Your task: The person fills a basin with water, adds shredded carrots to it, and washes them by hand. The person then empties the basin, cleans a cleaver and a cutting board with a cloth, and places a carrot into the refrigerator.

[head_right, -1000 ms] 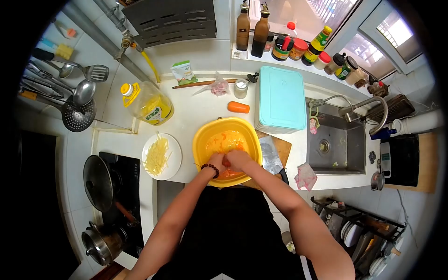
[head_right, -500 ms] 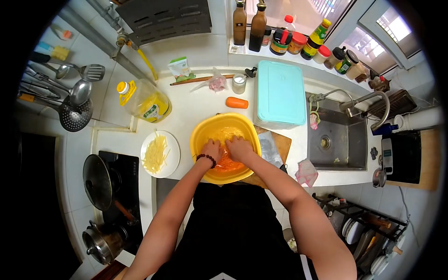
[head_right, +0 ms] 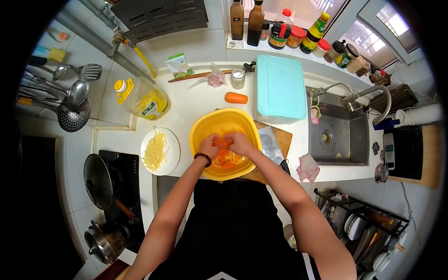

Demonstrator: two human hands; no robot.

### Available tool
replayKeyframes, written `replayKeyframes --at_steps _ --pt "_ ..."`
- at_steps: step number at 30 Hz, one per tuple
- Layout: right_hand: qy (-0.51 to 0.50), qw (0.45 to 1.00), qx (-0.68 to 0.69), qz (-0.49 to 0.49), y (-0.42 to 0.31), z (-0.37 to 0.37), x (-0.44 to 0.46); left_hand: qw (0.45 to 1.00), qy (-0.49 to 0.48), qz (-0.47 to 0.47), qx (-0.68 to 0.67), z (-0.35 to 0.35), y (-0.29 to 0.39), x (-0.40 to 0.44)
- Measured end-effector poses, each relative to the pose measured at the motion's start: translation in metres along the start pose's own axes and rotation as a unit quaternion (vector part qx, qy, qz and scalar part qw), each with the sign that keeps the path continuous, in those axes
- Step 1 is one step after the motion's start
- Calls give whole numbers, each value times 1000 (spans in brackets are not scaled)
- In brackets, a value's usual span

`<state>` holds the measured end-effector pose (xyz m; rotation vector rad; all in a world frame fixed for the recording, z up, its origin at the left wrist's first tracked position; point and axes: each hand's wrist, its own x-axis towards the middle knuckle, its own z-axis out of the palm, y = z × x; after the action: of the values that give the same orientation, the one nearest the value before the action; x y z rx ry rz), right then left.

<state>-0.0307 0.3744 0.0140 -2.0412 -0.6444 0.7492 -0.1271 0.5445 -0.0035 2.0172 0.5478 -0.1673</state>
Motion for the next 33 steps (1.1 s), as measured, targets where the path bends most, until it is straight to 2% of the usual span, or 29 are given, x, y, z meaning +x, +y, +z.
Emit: replayKeyframes --at_steps 1,2,4,5,6,7,8,10,11,12,13,15,17,18,20,21,22,23,24,25,26,27,28,29,33 --pt "-69 997 -28 -17 -2 -10 1 998 -11 20 60 -5 1 -3" --pt "-137 988 -56 -33 -2 -18 1 998 -10 21 59 -10 3 -3" --pt "-137 987 -82 -34 15 -17 5 973 -150 2 175 -18 6 -5" --pt "-136 984 -109 -35 23 -14 8 973 -150 2 175 -18 11 -7" --pt "-137 984 -109 -35 15 -14 6 971 -101 -38 212 -15 22 -12" --pt "-84 978 -187 41 -3 -13 0 964 -53 -79 247 -11 29 -16" --pt "-29 957 -263 116 -15 -10 -4 965 -52 -80 246 -4 29 -16" --pt "-41 966 -219 129 -13 5 -9 951 -72 -140 266 13 23 -13" --pt "-52 973 -174 141 -10 11 -8 951 -70 -140 265 21 19 -10" --pt "-52 973 -175 139 0 21 -6 969 -35 -134 203 30 12 -7" --pt "-22 984 -137 109 14 38 -3 982 1 -129 141 37 4 -6" --pt "3 997 -30 75 21 51 3 988 15 -106 109 44 -8 0" --pt "-7 999 -22 48 14 41 2 996 63 -44 40 47 -23 0" --pt "-9 999 -15 27 7 30 1 996 66 -46 41 35 -18 -3" --pt "-47 998 7 50 -3 6 -4 998 -47 -49 4 2 5 -16" --pt "-125 991 -41 19 -3 -7 -7 998 -50 -48 3 -4 4 -19" --pt "-203 975 -88 -12 -4 -15 -12 991 -106 -42 67 -9 3 -23" --pt "-203 975 -89 -9 -8 -17 -15 978 -160 -35 130 -11 4 -26" --pt "-230 952 -198 -45 -15 -16 -19 978 -162 -34 129 -10 10 -31" --pt "-254 915 -305 -78 -20 -13 -22 967 -139 -29 211 -6 18 -39" --pt "-253 915 -305 -75 -17 -3 -29 949 -115 -24 292 0 22 -45" --pt "-193 932 -300 -72 -10 13 -36 949 -117 -21 291 10 22 -48" --pt "-132 944 -294 -70 -13 22 -39 939 -78 -12 333 21 17 -51" --pt "-145 947 -279 -69 -16 25 -37 927 -37 -3 374 29 12 -49" --pt "-62 962 -260 -61 13 46 -12 950 -26 -5 310 31 -9 -23"
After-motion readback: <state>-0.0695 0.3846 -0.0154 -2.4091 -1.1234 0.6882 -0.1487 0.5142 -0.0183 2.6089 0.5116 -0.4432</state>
